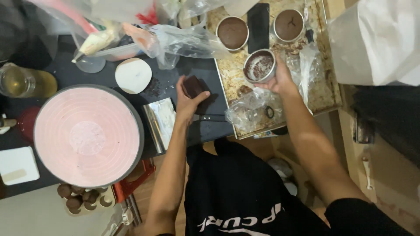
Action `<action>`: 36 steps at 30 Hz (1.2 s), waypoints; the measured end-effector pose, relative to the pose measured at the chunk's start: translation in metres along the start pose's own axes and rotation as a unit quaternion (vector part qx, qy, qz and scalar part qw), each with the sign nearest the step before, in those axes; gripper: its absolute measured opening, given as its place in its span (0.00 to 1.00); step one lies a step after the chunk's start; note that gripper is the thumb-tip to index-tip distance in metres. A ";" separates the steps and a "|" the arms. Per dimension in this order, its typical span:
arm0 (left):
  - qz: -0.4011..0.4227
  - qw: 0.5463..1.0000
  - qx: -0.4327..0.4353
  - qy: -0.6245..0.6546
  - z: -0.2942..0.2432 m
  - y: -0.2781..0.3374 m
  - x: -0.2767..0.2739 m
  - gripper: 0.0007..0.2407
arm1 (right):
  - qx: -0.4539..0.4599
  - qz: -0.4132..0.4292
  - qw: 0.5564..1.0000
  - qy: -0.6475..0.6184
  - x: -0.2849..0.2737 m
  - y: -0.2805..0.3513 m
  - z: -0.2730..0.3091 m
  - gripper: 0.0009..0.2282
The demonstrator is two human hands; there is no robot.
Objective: The recorder is assembling a cake by layering sponge, applying cream with a spatula, and adding chocolate filling.
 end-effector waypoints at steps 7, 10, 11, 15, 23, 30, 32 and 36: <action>0.002 0.902 0.185 -0.391 -0.042 -0.014 0.002 0.47 | -0.105 -0.108 0.988 0.030 -0.045 -0.005 -0.011 0.23; 0.032 0.888 0.194 -0.416 -0.037 -0.019 0.005 0.46 | -0.178 -0.107 0.974 0.086 -0.088 -0.004 -0.023 0.18; 0.037 0.887 0.194 -0.418 -0.034 -0.021 0.004 0.46 | -0.208 -0.096 0.968 0.106 -0.086 0.010 -0.023 0.17; 0.055 0.879 0.205 -0.427 -0.032 -0.022 0.001 0.45 | -0.270 -0.124 0.942 0.158 -0.074 0.075 -0.033 0.17; 0.105 0.848 0.229 -0.466 -0.043 -0.014 0.002 0.49 | -0.478 -0.386 0.719 0.326 -0.114 0.102 -0.011 0.12; 0.132 0.827 0.200 -0.509 -0.048 -0.010 -0.006 0.47 | -0.457 -0.418 0.661 0.424 -0.145 0.066 -0.006 0.14; 0.141 0.826 0.197 -0.510 -0.050 -0.009 -0.005 0.47 | -0.452 -0.433 0.660 0.415 -0.131 0.089 -0.022 0.13; 0.137 0.827 0.207 -0.505 -0.044 -0.008 -0.005 0.47 | -0.454 -0.426 0.691 0.368 -0.121 0.119 -0.078 0.06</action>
Point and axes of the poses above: each hand's wrist, its own y-axis away from the middle knuckle, its own x-axis out of the palm, z = x × y, the point moved 3 cm from there along -y, towards the middle knuckle, and after that the axes turned 5 degrees about x, right-handed, at the moved point
